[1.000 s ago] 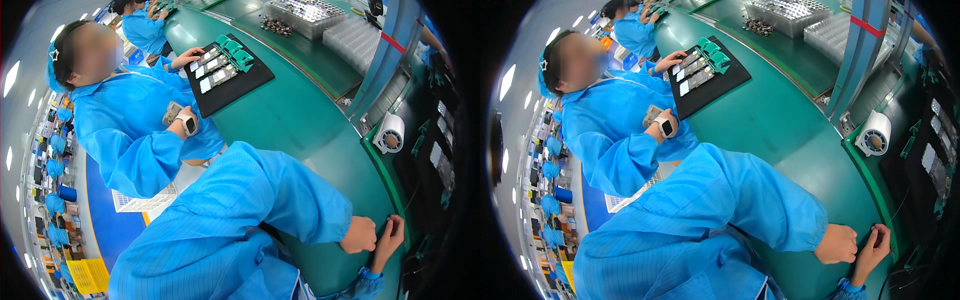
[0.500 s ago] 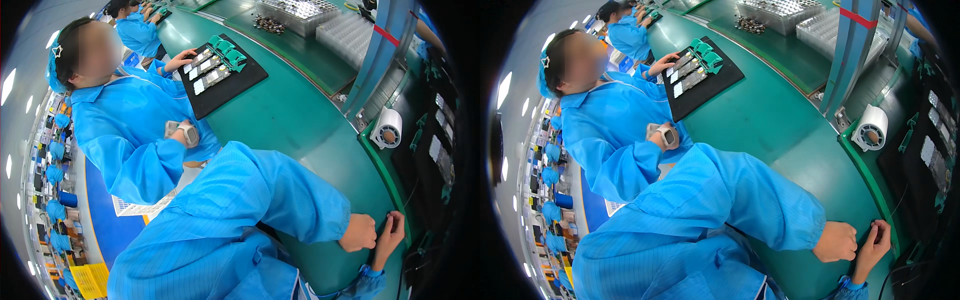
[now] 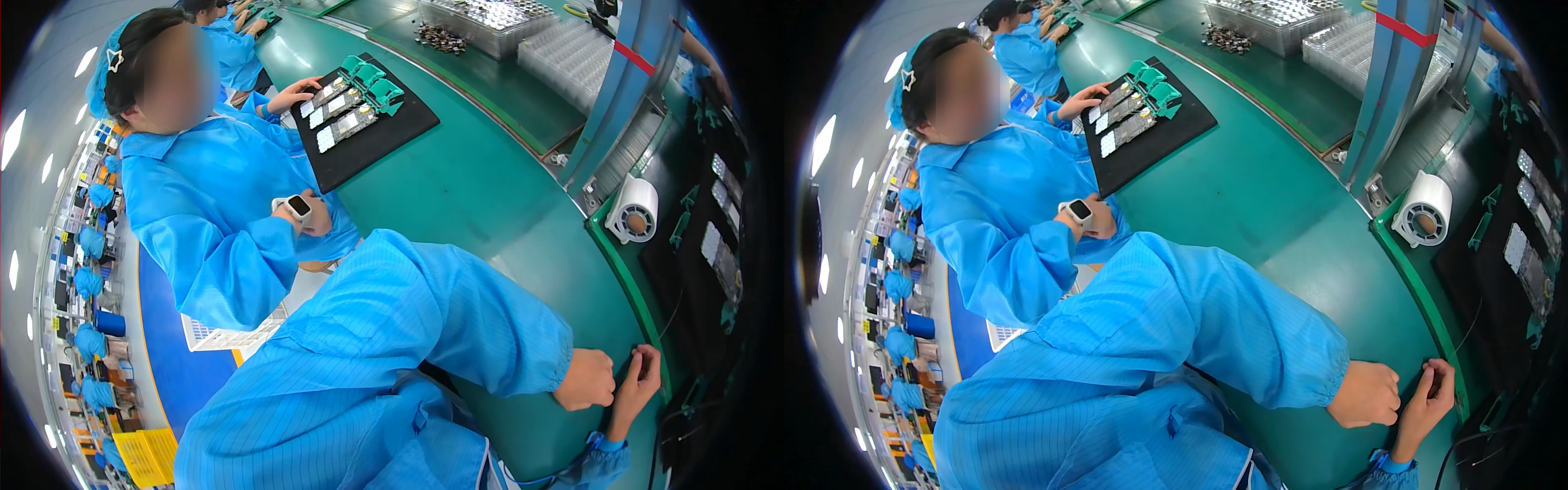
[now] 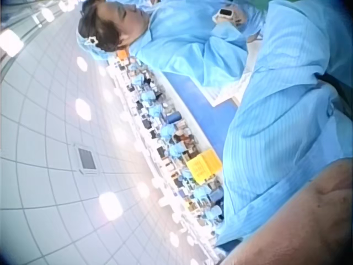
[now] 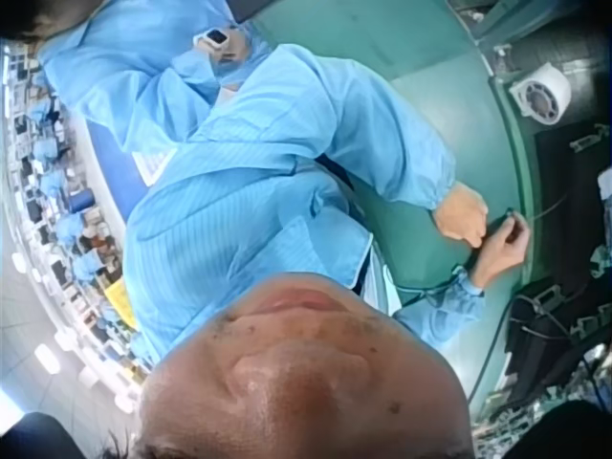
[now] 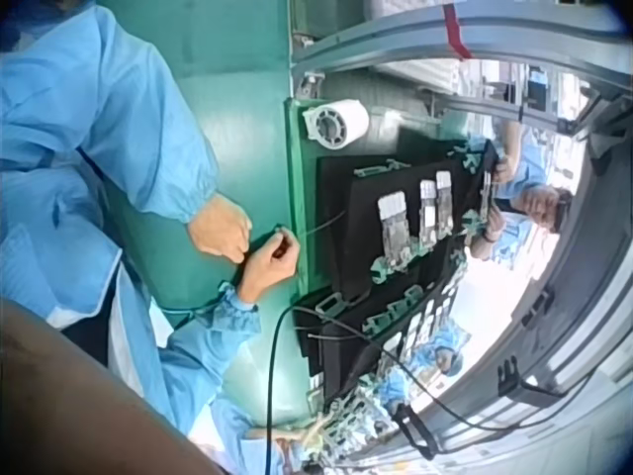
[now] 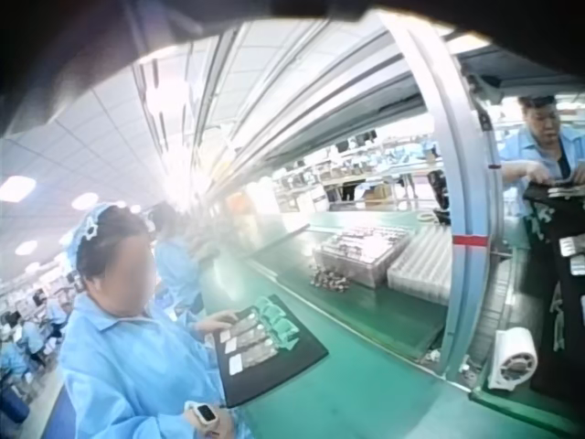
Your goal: Assemble electronic components on an assembly line.
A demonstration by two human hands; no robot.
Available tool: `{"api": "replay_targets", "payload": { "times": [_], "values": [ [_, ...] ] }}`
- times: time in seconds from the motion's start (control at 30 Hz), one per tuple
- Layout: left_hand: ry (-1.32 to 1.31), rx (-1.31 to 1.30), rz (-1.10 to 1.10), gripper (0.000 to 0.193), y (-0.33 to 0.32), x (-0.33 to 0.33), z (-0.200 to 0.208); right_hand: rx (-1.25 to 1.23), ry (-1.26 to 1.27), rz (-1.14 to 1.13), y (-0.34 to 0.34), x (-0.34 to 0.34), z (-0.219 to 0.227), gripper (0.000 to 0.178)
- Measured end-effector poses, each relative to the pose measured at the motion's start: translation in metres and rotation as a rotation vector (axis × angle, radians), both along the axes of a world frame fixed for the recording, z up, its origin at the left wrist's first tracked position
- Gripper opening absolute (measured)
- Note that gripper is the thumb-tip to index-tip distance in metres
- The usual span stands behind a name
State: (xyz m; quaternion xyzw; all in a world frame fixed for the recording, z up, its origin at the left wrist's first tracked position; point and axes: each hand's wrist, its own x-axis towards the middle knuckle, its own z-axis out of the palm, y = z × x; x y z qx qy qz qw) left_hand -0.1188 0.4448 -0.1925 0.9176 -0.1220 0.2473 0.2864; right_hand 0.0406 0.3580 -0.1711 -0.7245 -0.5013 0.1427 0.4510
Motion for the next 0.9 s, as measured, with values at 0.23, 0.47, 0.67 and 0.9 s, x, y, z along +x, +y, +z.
{"api": "replay_targets", "payload": {
  "times": [0.23,0.47,0.67,0.9],
  "values": [
    [-0.049,0.002,-0.002,0.012,-0.002,-0.001,0.0,-0.023,-0.008,-0.008,-0.001,-0.004,0.007,0.01],
    [-0.043,0.018,0.006,0.012,-0.003,-0.001,-0.004,-0.011,-0.01,-0.018,-0.003,-0.001,-0.003,0.01],
    [-0.025,0.02,0.004,0.012,-0.003,-0.002,-0.003,0.002,0.011,-0.011,-0.003,-0.002,-0.004,0.01],
    [-0.012,0.029,0.001,0.012,-0.005,-0.001,-0.004,0.008,0.015,-0.003,-0.005,-0.002,-0.003,0.01]
  ]
}}
